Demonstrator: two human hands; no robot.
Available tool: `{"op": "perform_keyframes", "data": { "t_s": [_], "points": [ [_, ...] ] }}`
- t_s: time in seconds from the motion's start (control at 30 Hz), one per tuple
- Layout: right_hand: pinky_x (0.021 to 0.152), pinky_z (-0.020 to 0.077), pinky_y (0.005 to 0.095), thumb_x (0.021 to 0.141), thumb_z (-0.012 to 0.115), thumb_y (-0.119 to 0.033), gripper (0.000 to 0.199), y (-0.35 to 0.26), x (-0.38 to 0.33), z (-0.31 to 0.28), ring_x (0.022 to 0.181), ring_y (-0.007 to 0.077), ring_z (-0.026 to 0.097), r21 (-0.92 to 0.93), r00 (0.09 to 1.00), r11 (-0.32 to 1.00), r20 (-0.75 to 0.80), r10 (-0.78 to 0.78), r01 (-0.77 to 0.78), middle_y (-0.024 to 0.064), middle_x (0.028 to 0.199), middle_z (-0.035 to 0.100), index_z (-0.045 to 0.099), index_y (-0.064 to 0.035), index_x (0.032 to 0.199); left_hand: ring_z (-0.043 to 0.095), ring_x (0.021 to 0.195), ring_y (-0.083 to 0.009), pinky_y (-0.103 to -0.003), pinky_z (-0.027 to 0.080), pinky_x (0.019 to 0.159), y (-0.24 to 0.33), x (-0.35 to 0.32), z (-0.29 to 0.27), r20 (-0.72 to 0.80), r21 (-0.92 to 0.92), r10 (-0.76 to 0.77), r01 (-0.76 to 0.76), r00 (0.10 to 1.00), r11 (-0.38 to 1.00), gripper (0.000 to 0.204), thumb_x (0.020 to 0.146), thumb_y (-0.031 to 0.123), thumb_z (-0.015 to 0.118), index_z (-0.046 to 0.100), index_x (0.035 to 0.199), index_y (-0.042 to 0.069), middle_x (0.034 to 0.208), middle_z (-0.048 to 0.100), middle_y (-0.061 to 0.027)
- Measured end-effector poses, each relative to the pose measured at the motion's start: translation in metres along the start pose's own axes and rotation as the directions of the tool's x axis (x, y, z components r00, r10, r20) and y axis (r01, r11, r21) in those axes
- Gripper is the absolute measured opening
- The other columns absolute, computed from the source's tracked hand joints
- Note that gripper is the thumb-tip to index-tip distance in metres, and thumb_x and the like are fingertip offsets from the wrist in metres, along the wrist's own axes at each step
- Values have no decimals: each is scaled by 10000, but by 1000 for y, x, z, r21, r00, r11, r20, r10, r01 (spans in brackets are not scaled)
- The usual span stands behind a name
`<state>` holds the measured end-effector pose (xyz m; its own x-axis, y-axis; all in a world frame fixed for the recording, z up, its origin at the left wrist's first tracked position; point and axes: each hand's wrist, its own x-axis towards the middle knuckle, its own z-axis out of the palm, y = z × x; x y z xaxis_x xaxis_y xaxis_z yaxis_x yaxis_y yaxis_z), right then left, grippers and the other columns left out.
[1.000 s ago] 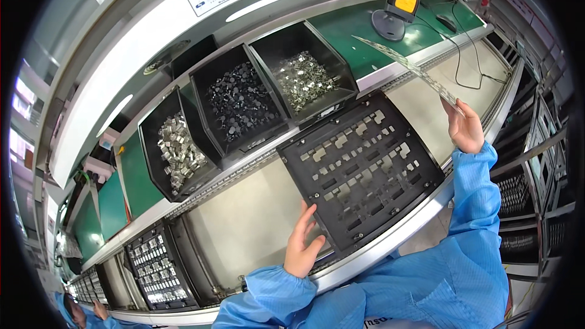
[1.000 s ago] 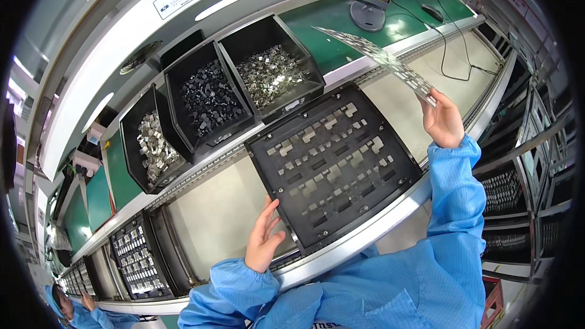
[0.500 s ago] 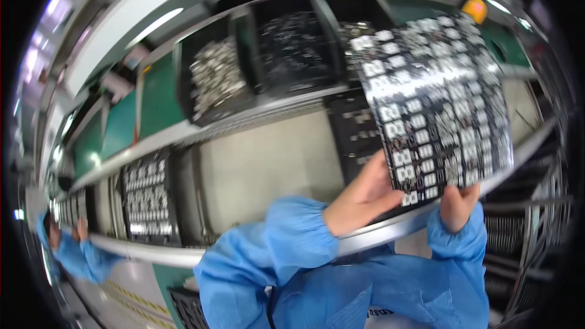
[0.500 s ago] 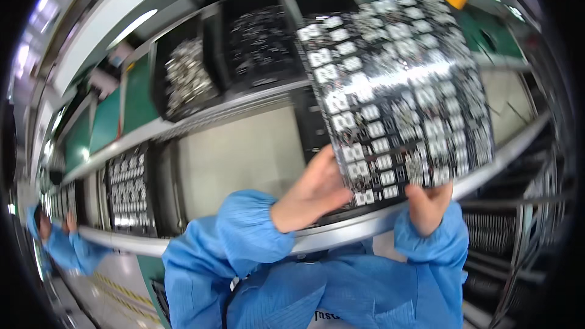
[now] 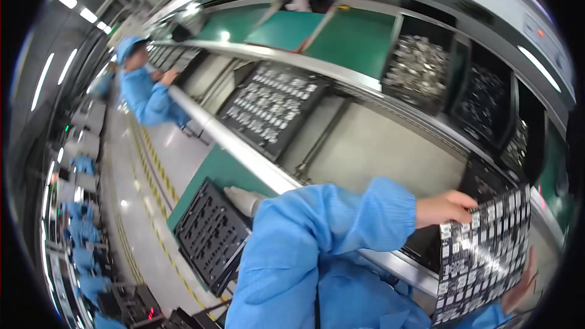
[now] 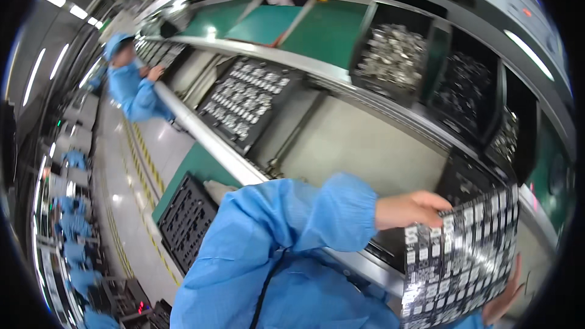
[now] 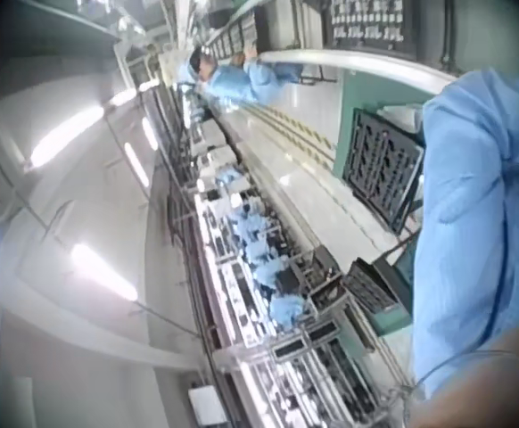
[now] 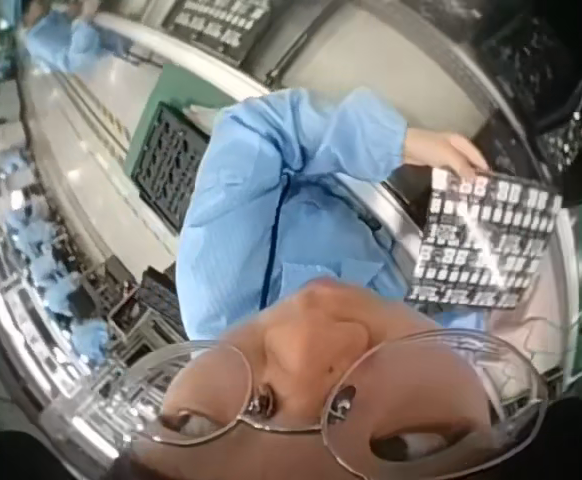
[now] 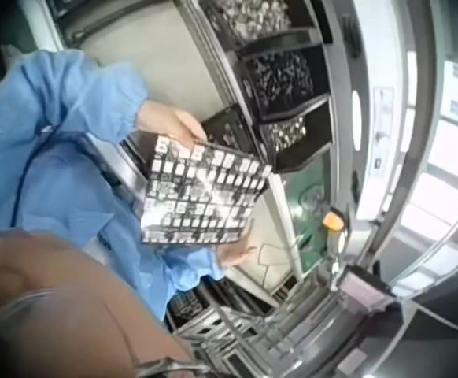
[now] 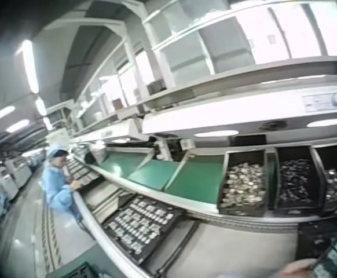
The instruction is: Assembling electronic components onto printed circuit boards arranged on a tray at a production station.
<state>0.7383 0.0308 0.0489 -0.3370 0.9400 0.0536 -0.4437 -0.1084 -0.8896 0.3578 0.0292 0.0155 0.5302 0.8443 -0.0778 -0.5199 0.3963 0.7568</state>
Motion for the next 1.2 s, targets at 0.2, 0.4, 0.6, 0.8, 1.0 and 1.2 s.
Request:
{"op": "perform_keyframes", "data": {
  "t_s": [0.2, 0.4, 0.6, 0.8, 1.0, 1.2],
  "points": [
    [1036, 338, 344, 909, 536, -163, 550, 44, -4, -69, 1227, 232, 439, -447, 981, 875, -147, 130, -183, 157, 1387, 399, 326, 45, 1372, 606, 967, -173, -321, 481, 850, 6, 1, -12, 22, -227, -95, 97, 995, 969, 370, 892, 324, 497, 577, 1138, 60, 1059, 637, -62],
    [992, 362, 319, 893, 521, -60, 477, 36, -13, -41, 1158, 199, 477, -396, 906, 905, -423, -28, -157, 137, 1283, 489, 385, 36, 1340, 421, 1254, -259, -399, 346, 1036, 10, -2, -45, -43, -87, 20, -24, 999, 996, 595, 943, 286, 458, 202, 1449, 107, 1442, 330, -129],
    [913, 428, 295, 855, 518, -11, 461, 54, -18, -13, 1033, 184, 563, -324, 837, 930, -547, -33, -175, 147, 1175, 576, 418, 71, 1297, 424, 1251, -249, -379, 344, 1021, -3, -16, -46, -16, 395, 126, -109, 992, 912, 630, 894, 125, 512, 218, 1450, 89, 1445, 327, -126],
    [881, 449, 271, 893, 477, 5, 391, 55, -11, 16, 1001, 165, 586, -262, 832, 950, -554, -5, -169, 134, 1159, 590, 425, 89, 1271, 439, 1240, -262, -373, 354, 1009, -6, -12, -28, 22, 738, 179, -137, 984, 660, 569, 841, 23, 510, 352, 1387, 43, 1378, 428, -130],
    [893, 433, 260, 899, 512, -7, 413, 67, -10, 14, 1018, 149, 574, -430, 825, 890, -550, -126, -151, 123, 1178, 584, 408, 96, 1285, 445, 1219, -339, -387, 365, 1005, -7, -11, -15, 200, 884, 259, -288, 945, 367, 547, 752, -36, 550, 460, 1290, 7, 1327, 463, -168],
    [906, 414, 251, 901, 528, -24, 434, 63, -4, 9, 1027, 137, 548, -585, 846, 777, -516, -133, -234, 115, 1171, 576, 398, 91, 1298, 368, 1283, -350, -460, 317, 1049, -17, -8, 9, 385, 922, 131, -387, 913, -17, 556, 709, 69, 633, 495, 1241, -15, 1354, 434, -143]
  ]
}}
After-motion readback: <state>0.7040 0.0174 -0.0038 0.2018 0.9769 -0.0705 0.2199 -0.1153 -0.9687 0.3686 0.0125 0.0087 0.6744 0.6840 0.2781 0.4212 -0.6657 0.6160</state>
